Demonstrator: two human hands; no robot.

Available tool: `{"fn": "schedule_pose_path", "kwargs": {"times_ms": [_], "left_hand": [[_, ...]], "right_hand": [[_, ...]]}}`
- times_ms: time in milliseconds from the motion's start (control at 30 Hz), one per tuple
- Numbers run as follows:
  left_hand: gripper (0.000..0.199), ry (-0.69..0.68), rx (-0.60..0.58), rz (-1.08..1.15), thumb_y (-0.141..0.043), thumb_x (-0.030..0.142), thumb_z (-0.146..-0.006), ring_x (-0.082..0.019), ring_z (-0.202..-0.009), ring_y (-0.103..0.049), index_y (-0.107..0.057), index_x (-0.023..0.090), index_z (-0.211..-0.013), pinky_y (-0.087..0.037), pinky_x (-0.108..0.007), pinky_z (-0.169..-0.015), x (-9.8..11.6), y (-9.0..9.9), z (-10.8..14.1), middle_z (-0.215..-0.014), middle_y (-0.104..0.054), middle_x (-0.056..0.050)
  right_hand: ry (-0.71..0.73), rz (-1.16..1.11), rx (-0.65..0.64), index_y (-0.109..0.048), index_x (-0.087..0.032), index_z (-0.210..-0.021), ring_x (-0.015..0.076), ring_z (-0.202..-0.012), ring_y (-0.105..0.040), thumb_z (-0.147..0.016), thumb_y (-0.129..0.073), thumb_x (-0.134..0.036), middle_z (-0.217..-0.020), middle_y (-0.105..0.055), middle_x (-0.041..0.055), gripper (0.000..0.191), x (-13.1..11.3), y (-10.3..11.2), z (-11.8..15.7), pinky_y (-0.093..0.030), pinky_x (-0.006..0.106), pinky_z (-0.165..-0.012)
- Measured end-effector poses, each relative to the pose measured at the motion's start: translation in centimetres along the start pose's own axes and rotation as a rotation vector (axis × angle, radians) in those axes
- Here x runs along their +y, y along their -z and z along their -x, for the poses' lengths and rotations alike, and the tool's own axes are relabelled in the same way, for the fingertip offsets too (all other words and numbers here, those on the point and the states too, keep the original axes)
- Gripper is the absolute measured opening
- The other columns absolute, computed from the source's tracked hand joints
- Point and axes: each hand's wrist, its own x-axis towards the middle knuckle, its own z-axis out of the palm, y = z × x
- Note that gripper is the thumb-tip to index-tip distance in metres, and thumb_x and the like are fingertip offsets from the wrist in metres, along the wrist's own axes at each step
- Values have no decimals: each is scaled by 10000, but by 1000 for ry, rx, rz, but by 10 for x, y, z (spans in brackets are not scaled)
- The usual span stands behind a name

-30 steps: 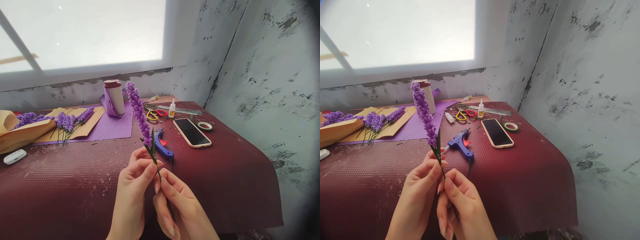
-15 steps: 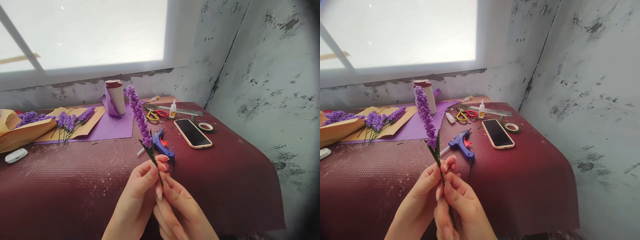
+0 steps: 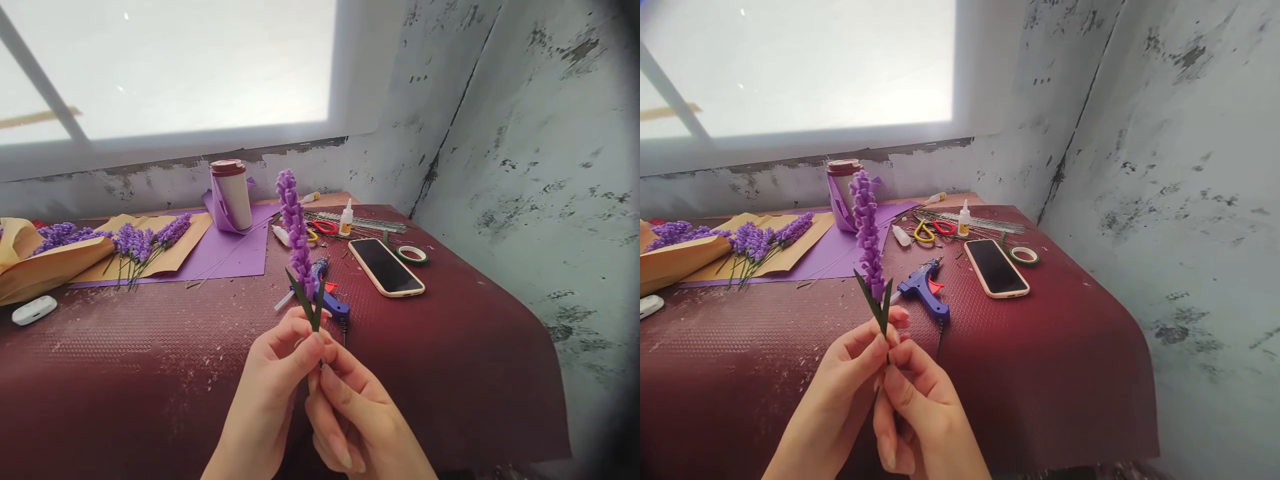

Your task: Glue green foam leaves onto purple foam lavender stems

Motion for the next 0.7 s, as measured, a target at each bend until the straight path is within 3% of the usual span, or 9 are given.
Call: {"fn": "schedule_pose_path", "kwargs": {"times_ms": [100, 167, 333, 467, 700], "left_hand": [[240, -76, -66, -101, -701, 417, -746, -213, -1100, -529, -754, 214, -860, -413, -245, -908, -4, 5, -1, -1112, -630, -51], [177, -179, -13, -222, -669, 388, -783, -218, -1166, -493, -748, 246, -853, -381, -260, -957, -6, 7, 1, -1187, -605, -31], [122, -413, 163, -537, -640, 280, -802, -213, -1037, -552, -710, 251, -706, -414, -279, -886, 0, 7, 8, -992, -630, -22], [100, -444, 128, -600, -654, 262, -777, -229, -979, -576, -729, 253, -711, -452, -287, -801, 4, 5, 10, -965, -632, -38], [105, -567, 37, -850, -619, 236, -821, -190, -823, -590, -676, 220, -734, -469, -265, -702, 4, 7, 13, -873, -626, -45]], "right_hand": [[17, -35, 23, -504, -189, -776, 6, -312, -151, -805, -671, -392, -367, -376, -118, 265, -5, 0, 1, -165, 133, -332], [36, -15, 70, -505, -180, -740, 10, -344, -158, -811, -668, -375, -384, -363, -113, 264, -8, -1, 3, -178, 135, -357], [114, 91, 226, -484, -184, -742, 21, -407, -169, -760, -722, -373, -440, -344, -114, 304, -12, -4, 3, -169, 149, -394], [157, 200, 291, -507, -179, -772, 24, -445, -192, -740, -732, -403, -530, -349, -100, 319, -11, -1, 2, -172, 154, -410], [266, 493, 466, -540, -198, -766, 75, -560, -363, -650, -788, -407, -643, -458, -55, 344, -8, 7, 4, -336, 173, -498]]}}
